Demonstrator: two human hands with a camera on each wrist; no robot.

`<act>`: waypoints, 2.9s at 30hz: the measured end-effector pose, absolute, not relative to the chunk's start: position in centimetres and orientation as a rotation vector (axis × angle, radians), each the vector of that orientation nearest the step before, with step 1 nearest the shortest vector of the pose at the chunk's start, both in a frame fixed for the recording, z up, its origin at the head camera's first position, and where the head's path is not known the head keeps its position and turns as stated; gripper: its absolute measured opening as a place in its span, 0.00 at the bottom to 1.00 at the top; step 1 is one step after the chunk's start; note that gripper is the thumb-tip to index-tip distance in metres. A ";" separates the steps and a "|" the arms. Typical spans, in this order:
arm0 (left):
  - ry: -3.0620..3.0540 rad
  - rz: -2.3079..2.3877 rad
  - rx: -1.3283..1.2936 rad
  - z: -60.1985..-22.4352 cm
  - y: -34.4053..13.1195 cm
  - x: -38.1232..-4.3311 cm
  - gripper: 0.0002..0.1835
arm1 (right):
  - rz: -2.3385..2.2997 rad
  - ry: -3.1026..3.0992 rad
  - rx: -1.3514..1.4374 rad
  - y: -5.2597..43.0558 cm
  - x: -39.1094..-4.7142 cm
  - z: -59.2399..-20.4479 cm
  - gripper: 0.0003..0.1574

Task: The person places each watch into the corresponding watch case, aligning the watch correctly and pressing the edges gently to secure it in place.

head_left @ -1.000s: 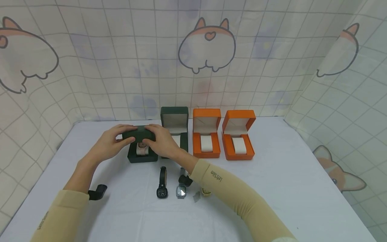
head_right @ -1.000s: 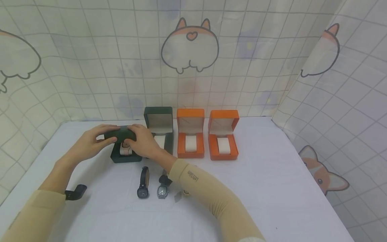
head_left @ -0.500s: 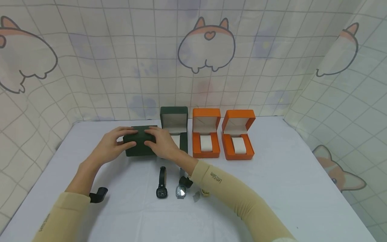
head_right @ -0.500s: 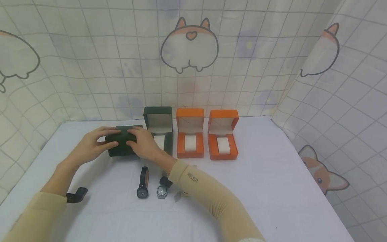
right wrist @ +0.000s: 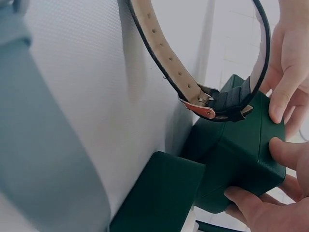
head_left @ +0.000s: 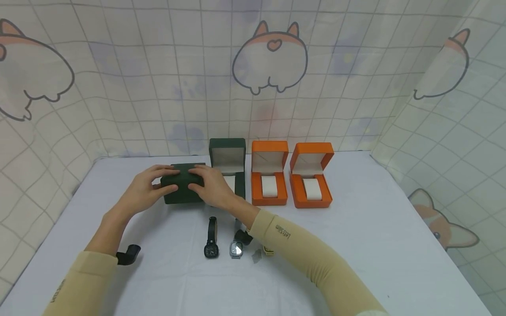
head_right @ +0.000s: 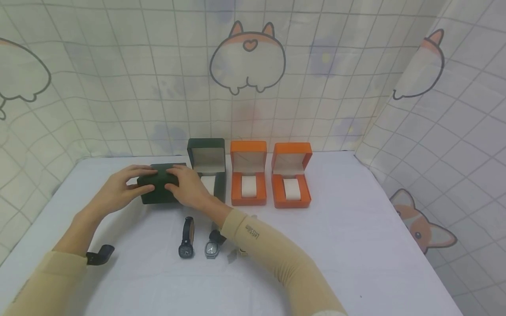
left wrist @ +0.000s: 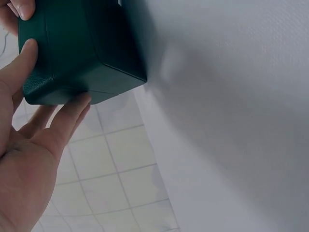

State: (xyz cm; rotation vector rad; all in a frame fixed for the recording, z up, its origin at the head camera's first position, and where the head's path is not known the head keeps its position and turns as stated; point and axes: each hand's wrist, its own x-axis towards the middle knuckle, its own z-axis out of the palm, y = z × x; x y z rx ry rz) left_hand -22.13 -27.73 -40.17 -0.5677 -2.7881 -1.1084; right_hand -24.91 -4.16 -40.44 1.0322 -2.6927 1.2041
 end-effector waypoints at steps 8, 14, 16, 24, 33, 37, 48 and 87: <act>-2.789 -1.132 -0.545 -40.3 -27.8 -22.0 0.26 | 1.150 -2.686 1.035 -4.3 -24.9 -40.8 0.28; -2.784 -1.149 -0.526 -40.5 -27.9 -22.0 0.26 | 1.160 -2.680 1.036 -4.4 -24.9 -41.0 0.27; -2.789 -1.149 -0.516 -40.5 -27.8 -22.0 0.26 | 1.172 -2.687 1.032 -4.3 -24.9 -40.9 0.27; -2.812 -1.129 -0.502 -40.7 -27.5 -22.0 0.26 | 1.160 -2.700 1.033 -4.0 -24.6 -40.9 0.25; -2.809 -1.119 -0.514 -41.2 -27.6 -21.8 0.27 | 1.152 -2.746 1.041 -3.6 -24.3 -40.7 0.23; -2.810 -1.114 -0.530 -41.2 -27.6 -21.8 0.28 | 1.170 -2.742 1.047 -3.1 -24.2 -40.5 0.22; -2.822 -0.976 -0.507 -40.6 -27.0 -21.5 0.24 | 1.254 -2.703 1.111 -1.2 -23.4 -39.7 0.20; -2.734 -0.881 -0.813 -40.3 -18.7 -22.0 0.14 | 1.472 -2.659 1.056 8.5 -19.0 -40.0 0.12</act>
